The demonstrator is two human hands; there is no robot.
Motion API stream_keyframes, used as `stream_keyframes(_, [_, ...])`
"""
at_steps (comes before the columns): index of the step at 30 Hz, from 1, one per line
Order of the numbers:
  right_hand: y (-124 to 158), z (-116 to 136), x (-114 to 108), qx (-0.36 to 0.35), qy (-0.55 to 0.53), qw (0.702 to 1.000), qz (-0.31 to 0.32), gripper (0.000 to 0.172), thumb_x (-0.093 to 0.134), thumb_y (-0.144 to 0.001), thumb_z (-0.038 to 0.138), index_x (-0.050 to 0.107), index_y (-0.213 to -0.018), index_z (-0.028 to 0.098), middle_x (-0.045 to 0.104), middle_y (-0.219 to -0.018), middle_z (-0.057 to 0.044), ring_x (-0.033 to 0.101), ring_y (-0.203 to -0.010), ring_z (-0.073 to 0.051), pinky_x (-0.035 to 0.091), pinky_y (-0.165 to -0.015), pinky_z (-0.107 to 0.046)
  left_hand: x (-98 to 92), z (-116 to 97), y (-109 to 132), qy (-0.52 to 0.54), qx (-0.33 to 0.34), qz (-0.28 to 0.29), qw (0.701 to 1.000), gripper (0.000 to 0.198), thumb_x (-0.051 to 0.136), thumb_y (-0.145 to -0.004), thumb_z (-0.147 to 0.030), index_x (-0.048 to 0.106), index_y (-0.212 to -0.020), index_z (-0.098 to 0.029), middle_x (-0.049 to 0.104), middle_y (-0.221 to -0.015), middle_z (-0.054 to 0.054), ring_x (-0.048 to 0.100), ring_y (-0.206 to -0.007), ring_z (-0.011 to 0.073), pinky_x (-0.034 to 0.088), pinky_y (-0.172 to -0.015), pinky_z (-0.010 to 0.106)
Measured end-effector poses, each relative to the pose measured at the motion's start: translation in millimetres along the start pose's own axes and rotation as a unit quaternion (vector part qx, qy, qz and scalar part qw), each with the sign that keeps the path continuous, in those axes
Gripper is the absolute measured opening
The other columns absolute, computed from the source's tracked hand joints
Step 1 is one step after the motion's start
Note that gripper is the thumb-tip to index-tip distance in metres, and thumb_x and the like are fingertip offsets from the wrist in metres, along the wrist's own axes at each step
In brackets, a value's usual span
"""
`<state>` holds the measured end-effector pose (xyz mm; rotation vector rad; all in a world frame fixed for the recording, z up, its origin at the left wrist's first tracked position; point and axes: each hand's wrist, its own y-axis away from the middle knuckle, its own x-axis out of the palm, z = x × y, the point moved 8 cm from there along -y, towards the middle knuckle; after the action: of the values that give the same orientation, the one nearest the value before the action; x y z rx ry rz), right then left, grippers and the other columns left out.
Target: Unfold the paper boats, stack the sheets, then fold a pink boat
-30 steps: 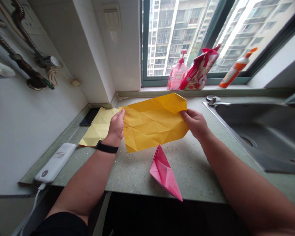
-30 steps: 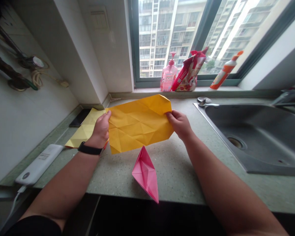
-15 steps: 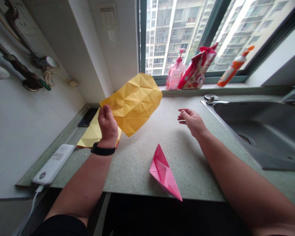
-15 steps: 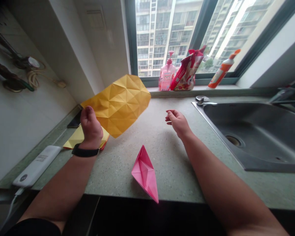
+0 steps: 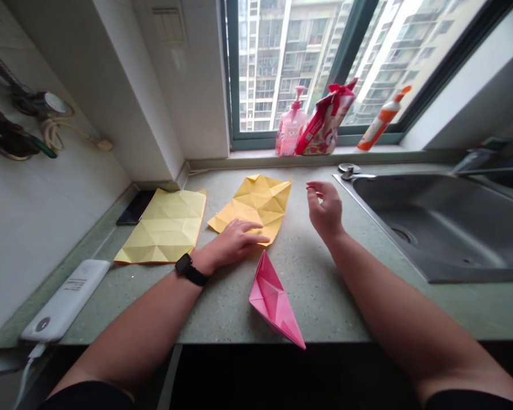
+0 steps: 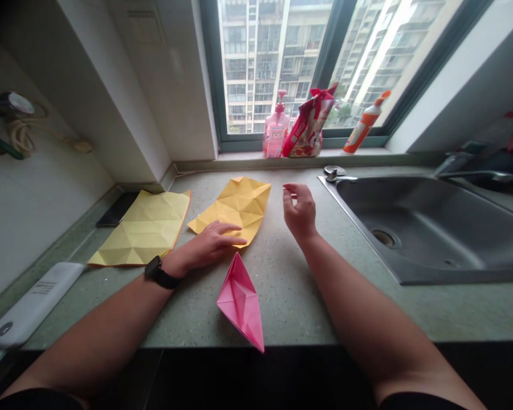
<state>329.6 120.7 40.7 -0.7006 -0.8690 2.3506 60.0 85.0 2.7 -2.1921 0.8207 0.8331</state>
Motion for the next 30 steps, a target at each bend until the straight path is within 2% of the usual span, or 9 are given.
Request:
stream_keyframes(4, [15.8, 43.0, 11.0, -0.154, 0.035, 0.986, 0.053, 0.016, 0.057, -0.103, 0.026, 0.073, -0.106, 0.027, 0.074, -0.101, -0.008, 0.071, -0.1, -0.027, 0.06, -0.096, -0.048, 5.0, 1.5, 7.6, -0.054, -0.006, 0.088, 0.995, 0.03, 0.064, -0.107, -0.029, 0.082, -0.13, -0.038, 0.068, -0.152, 0.01, 0.061, -0.141, 0.0325, 0.037, -0.126, 0.06])
stream_keyframes(7, [32.6, 51.6, 35.4, -0.207, 0.039, 0.964, 0.163, 0.018, 0.059, -0.105, 0.026, 0.076, -0.111, 0.026, 0.077, -0.109, -0.01, 0.073, -0.105, -0.028, 0.061, -0.098, -0.048, 2.1, 1.2, 10.2, -0.052, -0.021, 0.119, 0.991, 0.028, 0.061, -0.11, -0.043, 0.087, -0.116, -0.034, 0.071, -0.15, 0.007, 0.059, -0.145, 0.032, 0.034, -0.129, 0.058])
stream_keyframes(9, [45.8, 44.9, 56.9, -0.213, 0.048, 0.942, 0.256, 0.02, 0.061, -0.106, 0.028, 0.077, -0.116, 0.026, 0.078, -0.119, -0.011, 0.074, -0.114, -0.029, 0.061, -0.102, -0.05, 0.1, 2.7, 8.8, -0.031, -0.03, 0.11, 0.993, 0.039, 0.052, -0.113, -0.045, 0.088, -0.111, -0.03, 0.076, -0.142, 0.007, 0.064, -0.139, 0.0291, 0.04, -0.127, 0.051])
stream_keyframes(12, [63.1, 26.5, 84.7, -0.196, 0.071, 0.911, 0.355, 0.028, 0.064, -0.105, 0.031, 0.077, -0.129, 0.027, 0.075, -0.136, -0.013, 0.07, -0.13, -0.031, 0.057, -0.113, -0.054, -3.5, 12.0, 4.6, -0.056, -0.079, 0.042, 0.994, 0.043, 0.047, -0.113, -0.046, 0.08, -0.13, -0.024, 0.075, -0.142, 0.01, 0.065, -0.136, 0.0278, 0.045, -0.125, 0.047])
stream_keyframes(15, [74.9, 12.1, 103.6, -0.179, 0.094, 0.887, 0.416, 0.039, 0.067, -0.104, 0.038, 0.074, -0.14, 0.026, 0.07, -0.15, -0.015, 0.063, -0.143, -0.033, 0.051, -0.122, -0.057, -0.7, 25.1, 5.3, -0.163, -0.177, 0.016, 0.97, 0.068, 0.062, -0.104, -0.06, 0.057, -0.161, -0.024, 0.055, -0.166, 0.017, 0.047, -0.157, 0.0371, 0.026, -0.134, 0.065])
stream_keyframes(18, [78.0, -1.3, 112.3, -0.153, 0.153, 0.861, 0.46, 0.054, 0.063, -0.106, 0.051, 0.068, -0.152, 0.025, 0.058, -0.165, -0.016, 0.052, -0.155, -0.036, 0.039, -0.13, -0.059, 11.8, 31.0, 9.0, -0.222, -0.235, 0.094, 0.941, 0.096, 0.066, -0.094, -0.076, 0.041, -0.172, -0.026, 0.032, -0.181, 0.019, 0.024, -0.168, 0.0468, 0.006, -0.132, 0.079])
stream_keyframes(22, [58.3, -35.3, 102.6, -0.056, 0.292, 0.831, 0.471, 0.074, 0.05, -0.108, 0.065, 0.049, -0.169, 0.024, 0.037, -0.18, -0.015, 0.032, -0.168, -0.038, 0.025, -0.137, -0.058, 15.9, 29.2, 12.1, -0.231, -0.254, 0.155, 0.926, 0.1, 0.059, -0.095, -0.082, 0.033, -0.176, -0.029, 0.017, -0.186, 0.016, 0.01, -0.171, 0.048, -0.002, -0.13, 0.081])
stream_keyframes(26, [27.9, -71.0, 77.8, 0.045, 0.377, 0.815, 0.438, 0.077, 0.039, -0.11, 0.063, 0.039, -0.174, 0.019, 0.03, -0.182, -0.014, 0.027, -0.169, -0.037, 0.024, -0.137, -0.057, 13.9, 27.8, 12.9, -0.228, -0.265, 0.169, 0.921, 0.104, 0.055, -0.093, -0.085, 0.028, -0.178, -0.03, 0.013, -0.187, 0.014, 0.005, -0.172, 0.0471, -0.003, -0.131, 0.079])
stream_keyframes(30, [8.4, -69.1, 63.1, 0.036, 0.369, 0.852, 0.369, 0.071, 0.039, -0.111, 0.049, 0.047, -0.167, 0.007, 0.041, -0.177, -0.02, 0.032, -0.167, -0.039, 0.027, -0.136, -0.059, 15.0, 28.6, 13.1, -0.226, -0.264, 0.182, 0.92, 0.109, 0.054, -0.091, -0.09, 0.025, -0.178, -0.03, 0.009, -0.187, 0.014, 0.002, -0.173, 0.0448, -0.005, -0.131, 0.078])
